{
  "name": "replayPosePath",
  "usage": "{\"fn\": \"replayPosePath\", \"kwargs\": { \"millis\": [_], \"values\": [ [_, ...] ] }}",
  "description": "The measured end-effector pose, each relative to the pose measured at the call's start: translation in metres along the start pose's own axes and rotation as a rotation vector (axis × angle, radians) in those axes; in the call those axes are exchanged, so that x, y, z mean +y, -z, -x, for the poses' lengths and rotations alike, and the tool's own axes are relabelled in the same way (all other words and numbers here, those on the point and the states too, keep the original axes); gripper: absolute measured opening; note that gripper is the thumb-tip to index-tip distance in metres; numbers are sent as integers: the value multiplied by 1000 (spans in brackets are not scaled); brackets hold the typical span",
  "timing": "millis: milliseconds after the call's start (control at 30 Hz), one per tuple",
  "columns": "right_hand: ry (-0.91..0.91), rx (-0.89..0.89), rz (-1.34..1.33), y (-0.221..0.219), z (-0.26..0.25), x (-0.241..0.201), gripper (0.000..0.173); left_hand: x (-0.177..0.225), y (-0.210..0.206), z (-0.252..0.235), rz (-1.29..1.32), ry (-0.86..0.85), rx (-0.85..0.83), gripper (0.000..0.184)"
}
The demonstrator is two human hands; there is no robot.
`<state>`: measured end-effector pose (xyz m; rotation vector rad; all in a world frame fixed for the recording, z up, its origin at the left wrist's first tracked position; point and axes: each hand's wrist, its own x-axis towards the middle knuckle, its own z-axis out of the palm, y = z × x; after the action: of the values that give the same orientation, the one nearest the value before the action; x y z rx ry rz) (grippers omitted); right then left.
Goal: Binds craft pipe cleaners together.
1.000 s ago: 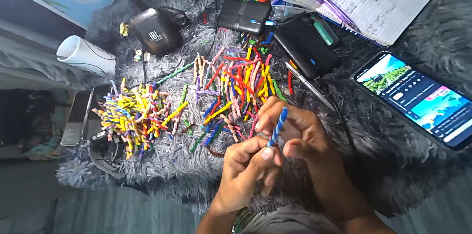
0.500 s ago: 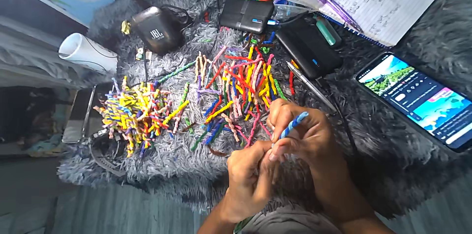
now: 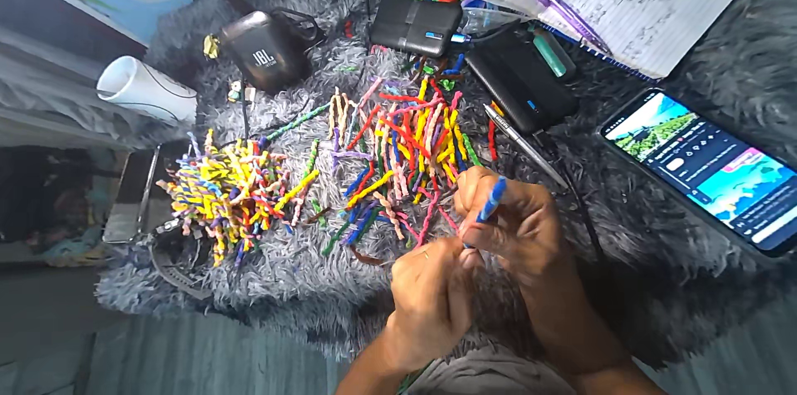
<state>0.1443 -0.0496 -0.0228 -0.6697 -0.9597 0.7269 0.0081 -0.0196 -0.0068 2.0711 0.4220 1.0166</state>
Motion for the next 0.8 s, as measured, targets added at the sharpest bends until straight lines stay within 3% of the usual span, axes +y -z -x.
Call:
{"fn": "replayPosePath", "kwargs": {
  "millis": [100, 200, 267, 333, 433, 533, 600, 700, 800],
  "values": [
    [2, 66, 100, -3, 1, 0, 17, -10, -6, 1, -439, -162, 102, 29],
    [22, 105, 196, -8, 2, 0, 21, -13, -3, 1, -428, -153, 106, 29],
    [-3, 69, 142, -7, -1, 0, 18, -9, 1, 1, -105, -28, 27, 30],
    [-27, -56, 26, -1, -4, 2, 17, 0, 8, 0, 375, 163, -76, 33],
    [-39, -219, -143, 4, -6, 2, 26, 8, 18, -5, 987, 425, -204, 29],
    [2, -161, -172, 2, -4, 4, 16, 7, 21, -7, 1202, 537, -241, 27],
    [-5, -67, -129, 0, -3, 4, 16, 6, 13, -4, 928, 408, -167, 30],
    [-34, 22, -73, -3, -1, 2, 20, -4, 1, 1, 20, -18, -19, 32],
    [-49, 56, 8, -6, -1, 0, 20, -10, 1, 1, -236, -107, 24, 31]
  ]
}}
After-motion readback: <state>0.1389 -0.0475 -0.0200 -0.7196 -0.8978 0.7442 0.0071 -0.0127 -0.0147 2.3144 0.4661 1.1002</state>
